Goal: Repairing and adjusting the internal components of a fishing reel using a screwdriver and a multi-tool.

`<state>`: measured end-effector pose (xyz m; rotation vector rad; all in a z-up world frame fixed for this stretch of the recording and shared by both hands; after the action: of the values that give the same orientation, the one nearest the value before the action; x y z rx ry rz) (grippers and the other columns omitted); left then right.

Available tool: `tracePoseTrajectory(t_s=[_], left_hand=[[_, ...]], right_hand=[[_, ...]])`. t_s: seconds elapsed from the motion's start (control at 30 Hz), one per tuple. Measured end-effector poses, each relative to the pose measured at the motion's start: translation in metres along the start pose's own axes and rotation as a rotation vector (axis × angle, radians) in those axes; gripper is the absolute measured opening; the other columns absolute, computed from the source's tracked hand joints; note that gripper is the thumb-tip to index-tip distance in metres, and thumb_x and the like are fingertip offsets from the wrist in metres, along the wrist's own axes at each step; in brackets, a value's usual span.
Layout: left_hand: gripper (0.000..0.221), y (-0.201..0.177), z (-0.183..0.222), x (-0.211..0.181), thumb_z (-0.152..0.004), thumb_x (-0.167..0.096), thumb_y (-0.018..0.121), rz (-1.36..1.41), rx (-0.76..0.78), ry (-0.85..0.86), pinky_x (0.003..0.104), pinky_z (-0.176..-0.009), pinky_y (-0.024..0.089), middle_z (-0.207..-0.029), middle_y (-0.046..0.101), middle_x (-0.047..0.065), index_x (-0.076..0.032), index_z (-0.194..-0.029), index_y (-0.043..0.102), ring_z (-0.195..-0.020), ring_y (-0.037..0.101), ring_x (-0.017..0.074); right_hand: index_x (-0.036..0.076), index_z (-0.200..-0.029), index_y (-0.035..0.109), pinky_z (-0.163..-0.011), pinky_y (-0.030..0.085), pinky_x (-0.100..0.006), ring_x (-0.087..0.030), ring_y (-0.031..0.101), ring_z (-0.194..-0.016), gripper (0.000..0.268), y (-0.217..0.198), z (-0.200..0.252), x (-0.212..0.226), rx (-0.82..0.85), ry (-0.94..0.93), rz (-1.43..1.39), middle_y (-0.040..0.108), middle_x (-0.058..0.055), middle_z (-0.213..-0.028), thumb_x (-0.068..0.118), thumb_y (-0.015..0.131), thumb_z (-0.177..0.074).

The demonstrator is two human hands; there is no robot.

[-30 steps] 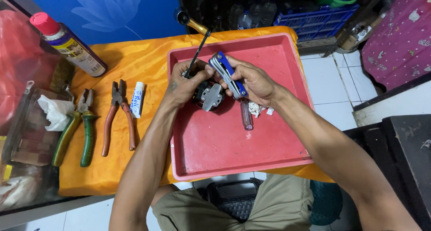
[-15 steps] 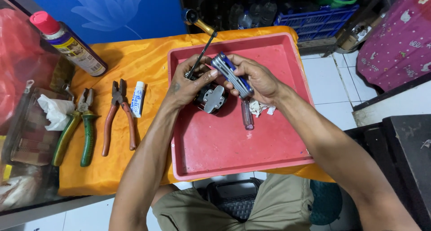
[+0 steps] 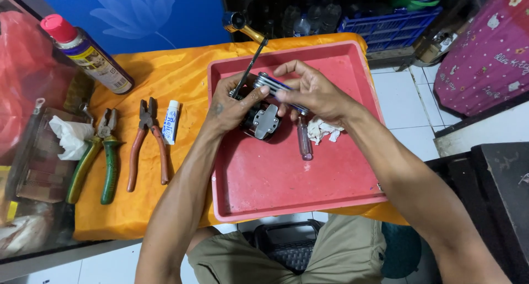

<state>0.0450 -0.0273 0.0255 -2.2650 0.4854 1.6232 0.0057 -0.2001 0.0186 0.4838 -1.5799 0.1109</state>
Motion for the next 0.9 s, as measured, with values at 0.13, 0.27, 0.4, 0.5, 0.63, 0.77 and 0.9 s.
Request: tracePoseTrajectory(t_s=[0.13,0.27,0.4,0.5,0.63,0.77,0.9], left_hand=[[0.017,-0.008,-0.002,0.012,-0.089,-0.021,0.084,-0.004,-0.068,-0.022,0.019,-0.058,0.05,-0.071,0.066,0.005,-0.008,-0.092,0.074,-0.063,0.065,0.009],[0.021,-0.011,-0.003,0.019,-0.086,-0.021,0.087,-0.023,-0.103,-0.033,0.018,-0.059,0.05,-0.067,0.061,0.002,-0.008,-0.087,0.071,-0.061,0.062,0.008],[0.026,-0.014,-0.004,0.027,-0.084,-0.024,0.089,-0.053,-0.115,-0.037,0.019,-0.058,0.048,-0.066,0.059,0.003,-0.007,-0.085,0.069,-0.06,0.06,0.0088],[0.028,-0.013,-0.003,0.02,-0.085,-0.024,0.089,-0.072,-0.123,-0.031,0.02,-0.057,0.047,-0.065,0.057,0.003,-0.007,-0.083,0.067,-0.06,0.058,0.0085],[0.028,-0.008,-0.001,0.012,-0.082,-0.02,0.09,-0.059,-0.132,-0.029,0.018,-0.056,0.046,-0.063,0.054,0.002,-0.006,-0.083,0.066,-0.058,0.058,0.0081],[0.027,-0.01,-0.002,0.016,-0.08,-0.016,0.09,-0.057,-0.132,-0.008,0.019,-0.056,0.047,-0.063,0.053,0.002,-0.005,-0.083,0.066,-0.057,0.058,0.0082],[0.027,-0.01,-0.002,0.018,-0.079,-0.015,0.091,-0.049,-0.139,0.01,0.019,-0.056,0.046,-0.063,0.053,0.003,-0.005,-0.083,0.066,-0.059,0.057,0.0079]], right_hand=[[0.002,-0.131,0.045,-0.064,0.066,-0.029,-0.021,0.073,-0.083,0.061,0.001,-0.002,0.008,0.025,-0.092,0.265,0.056,-0.013,-0.108,0.004,0.083,-0.083],[0.004,-0.125,0.057,-0.072,0.06,-0.03,-0.021,0.071,-0.091,0.051,-0.011,-0.006,0.006,-0.097,-0.204,0.528,0.06,-0.013,-0.107,0.011,0.087,-0.084],[0.008,-0.118,0.064,-0.083,0.058,-0.04,-0.029,0.073,-0.096,0.041,0.0,0.002,0.021,-0.16,-0.279,0.767,0.072,-0.015,-0.101,0.016,0.087,-0.084],[0.013,-0.114,0.063,-0.079,0.057,-0.04,-0.027,0.075,-0.093,0.036,0.002,0.002,0.025,-0.195,-0.3,0.923,0.076,-0.008,-0.097,0.017,0.084,-0.085],[0.012,-0.111,0.064,-0.074,0.056,-0.044,-0.035,0.074,-0.09,0.032,0.001,0.002,0.021,-0.202,-0.26,1.004,0.075,-0.013,-0.094,0.015,0.081,-0.084],[0.013,-0.109,0.063,-0.072,0.055,-0.049,-0.041,0.072,-0.089,0.028,0.001,0.0,0.015,-0.176,-0.228,1.063,0.072,-0.017,-0.093,0.017,0.078,-0.086],[0.015,-0.104,0.063,-0.068,0.055,-0.045,-0.036,0.073,-0.083,0.023,-0.001,-0.001,0.007,-0.176,-0.187,1.093,0.071,-0.012,-0.088,0.019,0.077,-0.087]])
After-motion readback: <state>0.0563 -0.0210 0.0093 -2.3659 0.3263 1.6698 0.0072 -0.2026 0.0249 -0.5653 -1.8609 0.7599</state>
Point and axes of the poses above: each hand's wrist, its own z-axis away from the middle knuckle, its own y-axis out of the palm, x = y × z, the point moved 6 cm from there along -z, towards the middle knuckle
